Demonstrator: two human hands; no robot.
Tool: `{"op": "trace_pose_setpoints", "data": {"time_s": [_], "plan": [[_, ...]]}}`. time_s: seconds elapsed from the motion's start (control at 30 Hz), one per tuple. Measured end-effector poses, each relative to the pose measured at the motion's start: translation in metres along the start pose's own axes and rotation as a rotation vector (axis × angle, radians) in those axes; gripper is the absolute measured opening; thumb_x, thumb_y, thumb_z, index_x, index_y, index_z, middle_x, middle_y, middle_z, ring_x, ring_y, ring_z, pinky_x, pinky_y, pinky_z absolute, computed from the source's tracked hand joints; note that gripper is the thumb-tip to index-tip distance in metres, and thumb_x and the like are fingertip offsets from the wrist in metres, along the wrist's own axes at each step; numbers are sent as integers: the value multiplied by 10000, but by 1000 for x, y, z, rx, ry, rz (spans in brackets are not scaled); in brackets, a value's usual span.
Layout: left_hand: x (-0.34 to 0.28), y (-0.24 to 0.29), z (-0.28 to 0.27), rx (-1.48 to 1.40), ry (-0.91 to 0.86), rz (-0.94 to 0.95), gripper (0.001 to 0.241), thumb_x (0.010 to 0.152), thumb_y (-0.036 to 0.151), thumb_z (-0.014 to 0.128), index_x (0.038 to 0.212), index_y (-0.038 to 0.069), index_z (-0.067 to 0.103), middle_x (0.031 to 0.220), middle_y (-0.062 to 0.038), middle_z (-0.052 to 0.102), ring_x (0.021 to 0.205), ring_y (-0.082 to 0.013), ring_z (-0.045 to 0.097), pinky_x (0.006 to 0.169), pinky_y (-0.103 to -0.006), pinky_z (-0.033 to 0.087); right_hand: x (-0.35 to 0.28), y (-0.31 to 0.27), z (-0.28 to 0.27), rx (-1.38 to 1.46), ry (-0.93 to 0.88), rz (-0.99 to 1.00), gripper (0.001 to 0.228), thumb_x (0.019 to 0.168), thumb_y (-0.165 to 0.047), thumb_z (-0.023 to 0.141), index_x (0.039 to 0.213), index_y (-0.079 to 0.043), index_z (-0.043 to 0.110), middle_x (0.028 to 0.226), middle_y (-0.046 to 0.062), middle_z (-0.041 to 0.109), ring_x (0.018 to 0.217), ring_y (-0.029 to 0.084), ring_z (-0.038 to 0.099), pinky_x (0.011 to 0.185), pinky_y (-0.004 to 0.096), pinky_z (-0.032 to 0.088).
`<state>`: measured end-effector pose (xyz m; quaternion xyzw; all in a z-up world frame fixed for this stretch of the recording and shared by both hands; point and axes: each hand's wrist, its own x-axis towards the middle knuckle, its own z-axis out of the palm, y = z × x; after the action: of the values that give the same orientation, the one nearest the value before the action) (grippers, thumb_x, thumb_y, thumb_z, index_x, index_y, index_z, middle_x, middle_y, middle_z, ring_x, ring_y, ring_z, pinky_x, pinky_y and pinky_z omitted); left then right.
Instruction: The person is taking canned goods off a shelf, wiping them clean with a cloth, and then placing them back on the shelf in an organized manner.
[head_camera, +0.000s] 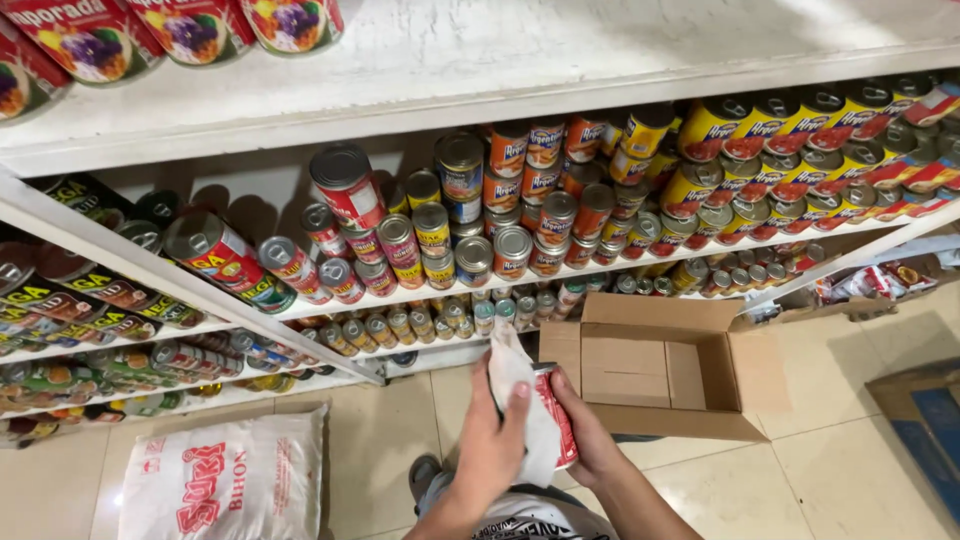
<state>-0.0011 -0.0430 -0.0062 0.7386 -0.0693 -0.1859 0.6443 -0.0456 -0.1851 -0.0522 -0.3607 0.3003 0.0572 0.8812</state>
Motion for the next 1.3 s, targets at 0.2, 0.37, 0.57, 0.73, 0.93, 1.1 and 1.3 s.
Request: {"op": "trace_pose_setpoints", "data": {"time_s": [0.2, 0.37, 0.57, 0.73, 0.93, 1.1, 1.3], "plan": [[-20, 4, 16, 217, 31, 409, 779, 967, 252, 604, 1549, -63, 192, 1598, -307, 290, 1415, -458, 416, 1143, -494, 359, -5, -9, 0, -109, -49, -146, 356, 1045, -274, 434, 1270, -19, 538, 1238, 134, 579, 1093, 205, 514, 962, 357, 406], [-27, 10, 17, 302, 43, 517, 828, 938, 219, 645, 1539, -106, 177, 1591, -378, 236, 1437, -527, 352, 1144, -549, 340, -10, -14, 8, -24, -15, -69, 533, 958, -220, 451, 1456, -40, 515, 1377, 163, 600, 1173, 249, 544, 990, 373, 404], [-32, 8, 11, 404, 66, 606, 835, 895, 204, 711, 1533, -85, 256, 1617, -368, 214, 1377, -536, 423, 1101, -551, 399, -8, -7, 18, 32, 1, -118, 556, 971, -310, 431, 1427, -10, 536, 1335, 181, 622, 1120, 265, 564, 957, 387, 423], [-36, 7, -3, 561, 71, 665, 722, 906, 237, 703, 1524, 22, 398, 1628, -365, 178, 1480, -573, 259, 1142, -619, 300, -7, 6, 33, 76, 16, -158, 602, 983, -390, 412, 1402, 18, 556, 1297, 197, 641, 1072, 279, 583, 927, 398, 439], [-24, 21, -48, 435, 28, 631, 680, 842, 181, 752, 1458, 43, 499, 1636, -310, 218, 1469, -517, 344, 1116, -531, 401, -3, 29, 63, 141, 19, -199, 691, 999, -497, 387, 1368, 55, 582, 1246, 219, 667, 1008, 298, 607, 888, 414, 461], [2, 4, -87, 182, -43, 433, 783, 902, 186, 660, 1538, -30, 258, 1573, -250, 378, 1431, -387, 439, 1163, -445, 366, -4, 44, 94, 121, -56, -299, 693, 978, -547, 414, 1277, 45, 614, 1237, 245, 683, 1007, 293, 610, 875, 421, 470], [2, -2, -116, 118, -64, 205, 647, 994, 368, 493, 1526, 33, 338, 1456, -193, 561, 1259, -308, 623, 1034, -399, 493, 10, 63, 125, 81, -33, -429, 595, 1054, -361, 311, 1401, 44, 574, 1337, 192, 651, 1153, 278, 574, 1031, 412, 412]]}}
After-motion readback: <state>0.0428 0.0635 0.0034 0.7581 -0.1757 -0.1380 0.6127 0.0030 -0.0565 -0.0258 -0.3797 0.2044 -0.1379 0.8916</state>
